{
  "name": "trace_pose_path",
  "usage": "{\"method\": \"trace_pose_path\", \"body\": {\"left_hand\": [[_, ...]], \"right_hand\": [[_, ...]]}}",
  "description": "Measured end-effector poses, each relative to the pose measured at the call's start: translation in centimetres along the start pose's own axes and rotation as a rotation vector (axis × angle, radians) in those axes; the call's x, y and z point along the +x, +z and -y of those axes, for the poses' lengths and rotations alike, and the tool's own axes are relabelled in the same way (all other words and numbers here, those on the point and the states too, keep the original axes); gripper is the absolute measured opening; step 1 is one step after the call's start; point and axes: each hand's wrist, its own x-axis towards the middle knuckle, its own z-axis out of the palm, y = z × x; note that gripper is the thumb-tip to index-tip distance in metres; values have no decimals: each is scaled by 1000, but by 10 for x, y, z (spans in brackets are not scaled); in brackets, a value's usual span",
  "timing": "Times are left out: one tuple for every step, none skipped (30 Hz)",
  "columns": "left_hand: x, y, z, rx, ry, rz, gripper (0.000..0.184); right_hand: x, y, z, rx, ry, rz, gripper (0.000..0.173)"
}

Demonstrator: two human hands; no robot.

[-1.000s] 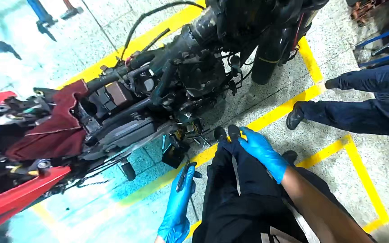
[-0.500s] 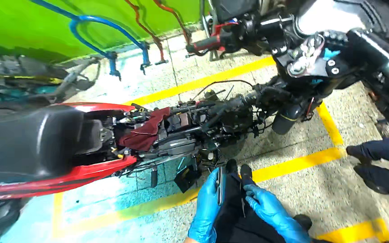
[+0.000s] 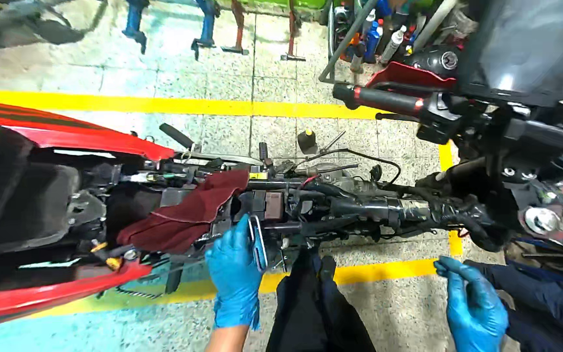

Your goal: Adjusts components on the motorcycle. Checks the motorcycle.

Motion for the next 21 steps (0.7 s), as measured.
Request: {"method": "trace_pose_path", "body": {"left_hand": [[10,7,3,10,-1,4,42],[19,14,6,10,-1,16,41],[28,23,10,9,5,26,41],[34,32,14,14,14,42,41],[40,40,18,24,23,57,41],[44,48,21,33,27,65,41],[45,54,24,43,28,67,42],[45,59,26,58,30,58,42],[45,62,28,77,37,34,43],[43,65,29,96,47,-1,43],[42,68,29,114,55,-41,43],[41,69,29,131,60,-76,42],[39,71,30,143,65,-104,42],[38,73,32,159,68,-128,42],[37,75,33,166,75,-146,41],[37,76,34,170,81,-164,40],[37,77,34,174,84,-177,39],[37,77,35,180,89,-184,38],[37,77,34,182,91,-190,38],[36,77,34,180,89,-185,40],[35,76,33,169,79,-172,41]], "right_hand": [[19,5,2,-29,-67,-27,23],[38,11,5,-66,-119,-40,22],[57,18,7,-104,-159,-46,22],[74,26,7,-144,-189,-44,23],[88,34,6,-181,-205,-37,24],[100,41,3,-214,-208,-26,27],[109,49,0,-242,-196,-11,29],[114,56,-5,-270,-177,7,30],[117,63,-9,-324,-159,18,31],[117,69,-12,-417,-160,21,32],[117,76,-14,-521,-187,16,33],[116,81,-14,-611,-216,9,34],[115,84,-15,-677,-236,5,35],[116,86,-14,-722,-245,4,35],[117,88,-14,-756,-250,2,35],[117,90,-13,-788,-253,2,35],[117,91,-13,-813,-255,5,35],[116,91,-13,-824,-259,7,36],[116,91,-13,-824,-261,11,36],[116,90,-13,-821,-264,15,36],[116,89,-14,-818,-271,19,37]]}}
